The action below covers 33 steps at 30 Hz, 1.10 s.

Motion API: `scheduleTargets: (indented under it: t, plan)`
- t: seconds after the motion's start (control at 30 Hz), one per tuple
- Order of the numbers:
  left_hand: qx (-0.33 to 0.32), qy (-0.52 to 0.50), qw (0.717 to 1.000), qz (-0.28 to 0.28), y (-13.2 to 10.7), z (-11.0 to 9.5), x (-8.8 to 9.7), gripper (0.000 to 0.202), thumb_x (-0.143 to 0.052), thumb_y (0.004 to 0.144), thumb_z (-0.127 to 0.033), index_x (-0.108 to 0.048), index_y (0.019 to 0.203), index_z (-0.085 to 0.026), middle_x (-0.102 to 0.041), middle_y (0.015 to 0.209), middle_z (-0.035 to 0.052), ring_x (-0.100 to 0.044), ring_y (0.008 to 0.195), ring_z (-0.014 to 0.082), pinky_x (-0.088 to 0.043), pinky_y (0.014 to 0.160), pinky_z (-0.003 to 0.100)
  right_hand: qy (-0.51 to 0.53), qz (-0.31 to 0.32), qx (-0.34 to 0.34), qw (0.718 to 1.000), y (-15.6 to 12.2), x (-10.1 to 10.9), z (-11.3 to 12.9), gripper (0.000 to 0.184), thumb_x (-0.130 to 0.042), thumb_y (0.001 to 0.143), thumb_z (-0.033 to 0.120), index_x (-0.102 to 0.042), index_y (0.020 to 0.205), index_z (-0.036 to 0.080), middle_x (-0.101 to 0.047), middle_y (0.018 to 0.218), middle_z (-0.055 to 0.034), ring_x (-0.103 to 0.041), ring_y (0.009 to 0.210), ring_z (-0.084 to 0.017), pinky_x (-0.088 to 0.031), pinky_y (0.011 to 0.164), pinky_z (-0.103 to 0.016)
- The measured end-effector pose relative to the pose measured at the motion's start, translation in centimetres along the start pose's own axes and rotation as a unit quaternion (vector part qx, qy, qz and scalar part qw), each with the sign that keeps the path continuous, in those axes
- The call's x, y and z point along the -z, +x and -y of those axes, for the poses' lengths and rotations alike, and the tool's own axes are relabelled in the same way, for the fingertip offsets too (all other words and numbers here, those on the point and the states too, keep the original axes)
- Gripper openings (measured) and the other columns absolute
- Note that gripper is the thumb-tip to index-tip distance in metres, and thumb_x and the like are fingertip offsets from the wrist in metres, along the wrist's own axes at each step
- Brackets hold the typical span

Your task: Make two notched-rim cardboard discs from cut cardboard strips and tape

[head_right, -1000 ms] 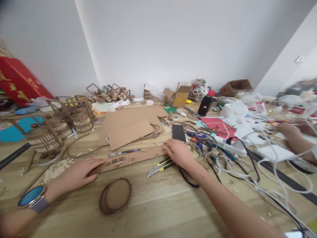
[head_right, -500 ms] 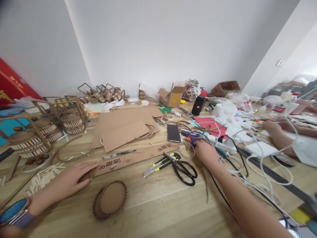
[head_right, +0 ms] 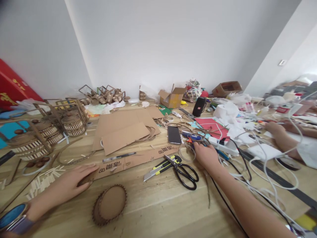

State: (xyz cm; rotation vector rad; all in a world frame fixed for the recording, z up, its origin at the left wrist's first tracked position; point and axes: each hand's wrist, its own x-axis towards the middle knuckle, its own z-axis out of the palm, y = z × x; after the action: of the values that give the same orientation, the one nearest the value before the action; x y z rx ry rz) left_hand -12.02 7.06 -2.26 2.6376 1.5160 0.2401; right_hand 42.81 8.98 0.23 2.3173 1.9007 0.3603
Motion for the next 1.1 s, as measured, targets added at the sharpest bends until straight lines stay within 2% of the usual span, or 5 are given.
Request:
scheduleTargets:
  t: [0.27,0.43,0.57,0.7,1.1]
  plan:
    - [0.003,-0.007,1.000,-0.003,-0.1,-0.3,0.2,0.052,-0.056,0.082,-0.026,-0.060,0.134,-0.025,-0.062,0.137,0.0064,-0.058,0.125,0.0291,-0.045,0.108,0.045,0.015,0.037,-0.007,0.999,2.2,2.5,-0.4,0.032,-0.060,0.095,0.035,-0.060,0.123,0.019,-0.062,0.124,-0.0083,-0.064,0.103,-0.022,-0.055,0.086,-0.042]
    - [0.006,-0.015,1.000,0.005,0.1,-0.8,0.7,0.053,-0.055,0.081,-0.023,-0.061,0.133,-0.025,-0.063,0.135,0.0072,-0.059,0.123,0.0299,-0.047,0.106,0.047,0.040,0.000,-0.050,0.998,4.5,3.9,3.4,0.033,-0.060,0.095,0.035,-0.059,0.124,0.019,-0.061,0.125,-0.0089,-0.063,0.104,-0.022,-0.055,0.087,-0.043]
    - [0.013,-0.011,1.000,0.003,0.0,-0.9,0.5,0.053,-0.056,0.079,-0.022,-0.063,0.132,-0.022,-0.063,0.135,0.0091,-0.060,0.123,0.0312,-0.047,0.106,0.049,0.064,0.000,-0.092,0.994,7.0,3.7,7.9,0.036,-0.061,0.094,0.036,-0.058,0.125,0.017,-0.061,0.124,-0.0092,-0.063,0.104,-0.023,-0.055,0.087,-0.045]
    - [0.024,-0.017,1.000,0.004,-0.1,-1.1,0.4,0.057,-0.057,0.075,-0.018,-0.062,0.132,-0.022,-0.061,0.137,0.0089,-0.059,0.123,0.0302,-0.047,0.107,0.048,0.076,0.026,-0.144,0.986,8.9,3.3,10.3,0.036,-0.061,0.094,0.036,-0.058,0.125,0.017,-0.061,0.125,-0.0092,-0.063,0.104,-0.023,-0.055,0.087,-0.045]
    - [0.041,-0.006,0.999,0.021,0.1,-1.3,0.5,0.059,-0.057,0.075,-0.015,-0.061,0.133,-0.022,-0.061,0.137,0.0096,-0.059,0.124,0.0296,-0.047,0.106,0.048,0.097,0.051,-0.119,0.987,10.0,1.6,11.1,0.037,-0.061,0.094,0.036,-0.058,0.126,0.018,-0.060,0.126,-0.0092,-0.063,0.106,-0.023,-0.054,0.088,-0.045]
